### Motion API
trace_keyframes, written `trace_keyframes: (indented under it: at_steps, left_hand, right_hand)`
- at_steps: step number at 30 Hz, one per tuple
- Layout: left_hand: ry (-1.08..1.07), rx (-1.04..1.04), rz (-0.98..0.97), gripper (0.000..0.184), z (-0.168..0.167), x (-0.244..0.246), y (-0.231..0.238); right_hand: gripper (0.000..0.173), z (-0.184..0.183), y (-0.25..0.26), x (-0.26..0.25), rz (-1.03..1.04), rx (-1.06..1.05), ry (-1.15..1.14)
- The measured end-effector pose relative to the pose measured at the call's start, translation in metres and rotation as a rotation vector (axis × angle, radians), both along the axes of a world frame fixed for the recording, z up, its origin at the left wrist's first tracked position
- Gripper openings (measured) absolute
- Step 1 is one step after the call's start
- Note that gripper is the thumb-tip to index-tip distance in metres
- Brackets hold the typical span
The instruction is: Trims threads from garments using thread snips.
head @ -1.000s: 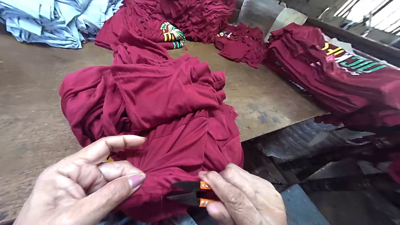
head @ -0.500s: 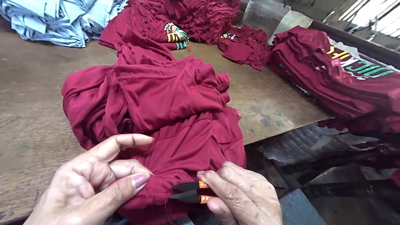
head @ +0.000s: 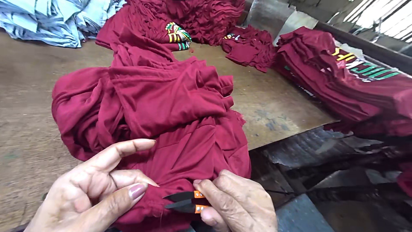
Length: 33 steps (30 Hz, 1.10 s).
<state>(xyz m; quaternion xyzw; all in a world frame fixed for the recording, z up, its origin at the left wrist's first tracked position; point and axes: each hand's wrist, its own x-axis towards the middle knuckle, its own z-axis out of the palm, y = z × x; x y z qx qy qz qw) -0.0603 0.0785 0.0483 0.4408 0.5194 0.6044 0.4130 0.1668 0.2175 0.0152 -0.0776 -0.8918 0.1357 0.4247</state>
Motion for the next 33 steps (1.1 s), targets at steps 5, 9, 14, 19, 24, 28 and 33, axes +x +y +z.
trace_keyframes:
  at_steps: [5,9,14,19,24,28,33]
  left_hand:
    - [-0.006,-0.017,0.007,0.064,0.002,0.001,-0.001]
    - [-0.008,-0.033,0.009,0.064,0.002,0.002,0.0]
    - [-0.008,-0.083,0.047,0.061,0.005,0.004,-0.002]
    - [0.122,-0.147,0.101,0.06,0.015,0.005,-0.007]
    - [0.233,-0.198,0.14,0.056,0.021,0.005,-0.009]
    - [0.121,-0.278,0.134,0.049,0.023,0.003,-0.005]
    - [-0.018,-0.312,0.142,0.043,0.025,0.004,-0.002]
  right_hand:
    - [0.036,0.001,-0.001,-0.003,-0.002,0.015,0.002]
    - [0.034,0.002,-0.004,-0.007,0.01,0.021,0.022]
    - [0.035,0.009,-0.003,0.002,0.053,0.052,-0.022]
    - [0.04,0.009,0.0,0.008,-0.01,0.094,-0.042]
    - [0.04,0.007,-0.003,0.004,0.013,0.077,-0.051]
    - [0.041,0.006,-0.006,0.002,0.008,0.078,-0.035]
    - [0.04,0.005,-0.005,0.0,0.01,0.113,-0.047]
